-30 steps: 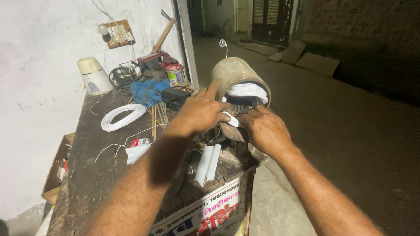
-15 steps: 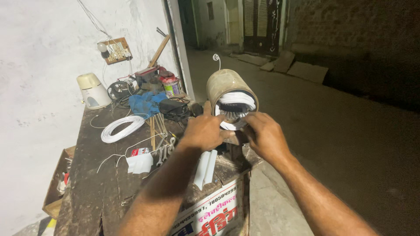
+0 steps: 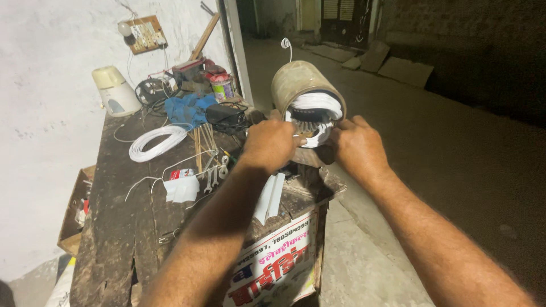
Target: The person winds white wire onto a cylindrical spool mounted on a workbench. They repeatedly pull wire from a loose coil, wrap it around the spool, and adjust the layers with both hands. The person also briefly uses a metal rod to press or align the wound wire inside the spool.
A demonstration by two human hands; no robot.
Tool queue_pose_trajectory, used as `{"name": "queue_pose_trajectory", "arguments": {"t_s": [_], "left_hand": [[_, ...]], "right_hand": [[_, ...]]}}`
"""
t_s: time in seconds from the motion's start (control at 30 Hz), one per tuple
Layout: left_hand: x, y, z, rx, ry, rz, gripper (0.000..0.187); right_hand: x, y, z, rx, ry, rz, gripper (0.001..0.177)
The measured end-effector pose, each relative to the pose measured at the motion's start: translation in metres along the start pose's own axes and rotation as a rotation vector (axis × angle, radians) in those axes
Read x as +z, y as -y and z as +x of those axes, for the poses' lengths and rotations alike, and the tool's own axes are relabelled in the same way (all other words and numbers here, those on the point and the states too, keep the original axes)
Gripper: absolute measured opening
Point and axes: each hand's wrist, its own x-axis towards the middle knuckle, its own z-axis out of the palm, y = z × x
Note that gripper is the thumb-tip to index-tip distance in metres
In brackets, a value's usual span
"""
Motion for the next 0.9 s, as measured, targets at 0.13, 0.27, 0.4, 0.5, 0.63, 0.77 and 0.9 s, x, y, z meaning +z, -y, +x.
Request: {"name": "queue_pose_trajectory", "arguments": {"t_s": [0.13,0.27,0.4,0.5,0.63,0.77,0.9], "left_hand": [[0.007,0.003,0.001,0.023,-0.051,-0.004,0.035],[0.006,0.001,-0.003,-0.015,-0.027,-0.049,0.033],[-0.005,-0.001,-0.006,-0.007,0.024,-0.054,0.039],[-0.010,-0.001,-0.003,0.003,0.056,-0.048,0.040],[-0.008,-0.004,0.002,-0.007,0.033,0.039,0.050],[-0.004,-0.001,-0.002,0.010,0.000,0.020,0.046],[-0.004,0.002,0.000,0.040,-0.044,-0.004,0.048]], "right_hand": [[0.006,0.004,0.004,0.065,0.015,0.030,0.009],[0.004,0.001,0.004,0.082,-0.032,0.090,0.013],[-0.008,-0.011,-0.003,0.185,-0.005,0.433,0.025],[-0.011,-0.015,-0.006,0.091,-0.063,0.502,0.033],[-0.007,-0.007,-0.001,-0.034,-0.031,0.186,0.023],[-0.008,0.003,0.002,-0.022,0.048,0.093,0.029],[-0.013,0.012,-0.003,0.044,-0.020,0.080,0.020]]}}
